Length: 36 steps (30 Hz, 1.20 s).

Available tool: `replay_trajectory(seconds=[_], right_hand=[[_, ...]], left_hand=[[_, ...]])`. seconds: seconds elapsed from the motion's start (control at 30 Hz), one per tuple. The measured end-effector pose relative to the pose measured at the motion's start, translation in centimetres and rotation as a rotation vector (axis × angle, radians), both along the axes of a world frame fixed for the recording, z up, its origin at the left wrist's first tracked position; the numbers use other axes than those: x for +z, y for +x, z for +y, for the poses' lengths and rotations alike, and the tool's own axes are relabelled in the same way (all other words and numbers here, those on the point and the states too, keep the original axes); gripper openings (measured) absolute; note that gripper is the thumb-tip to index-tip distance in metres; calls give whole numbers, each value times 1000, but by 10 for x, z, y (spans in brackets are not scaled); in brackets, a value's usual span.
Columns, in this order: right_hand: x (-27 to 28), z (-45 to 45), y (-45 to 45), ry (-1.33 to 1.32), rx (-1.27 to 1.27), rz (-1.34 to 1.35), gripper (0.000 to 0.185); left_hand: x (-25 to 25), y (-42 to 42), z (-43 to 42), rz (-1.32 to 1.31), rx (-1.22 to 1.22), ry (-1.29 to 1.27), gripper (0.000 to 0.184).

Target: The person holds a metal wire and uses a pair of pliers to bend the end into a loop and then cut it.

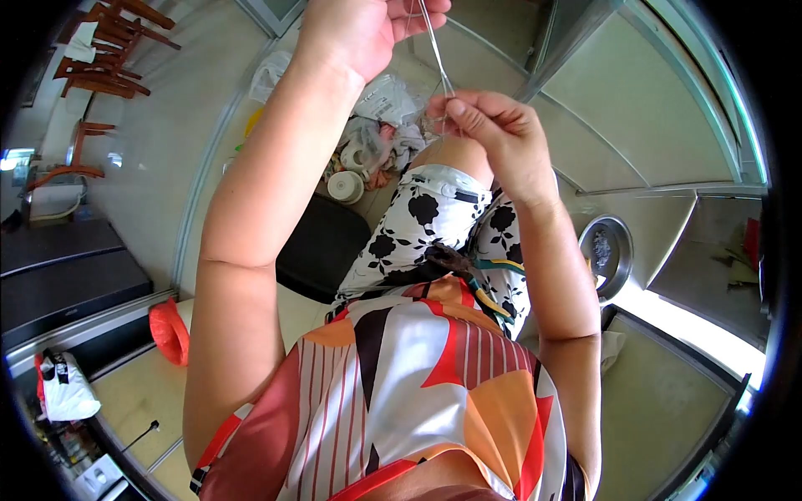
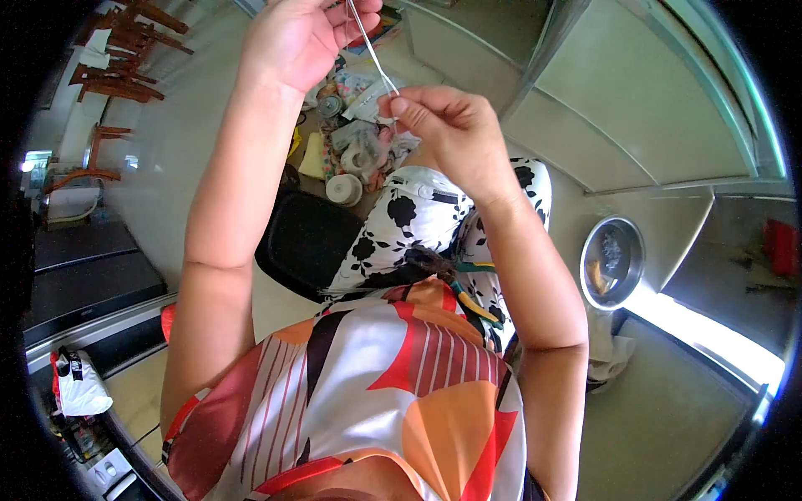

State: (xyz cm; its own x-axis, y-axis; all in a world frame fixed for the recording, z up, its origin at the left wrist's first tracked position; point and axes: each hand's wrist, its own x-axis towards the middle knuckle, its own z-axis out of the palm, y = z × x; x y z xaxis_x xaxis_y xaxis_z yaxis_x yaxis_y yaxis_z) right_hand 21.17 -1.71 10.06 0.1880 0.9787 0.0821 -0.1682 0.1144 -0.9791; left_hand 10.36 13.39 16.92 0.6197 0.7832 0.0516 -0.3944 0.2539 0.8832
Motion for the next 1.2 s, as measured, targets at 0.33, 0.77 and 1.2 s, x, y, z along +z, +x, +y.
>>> replay_trajectory(seconds=[0.33, 0.77, 1.2], right_hand=[[8, 20, 16, 152, -154, -371, 22], [17, 26, 22, 77, 353, 26, 20], [43, 23, 52, 264, -306, -102, 15]], left_hand=[[18, 4, -13, -116, -124, -42, 13], [15, 14, -12, -340, -354, -109, 16], [-37, 23, -35, 168, -391, 409, 20]])
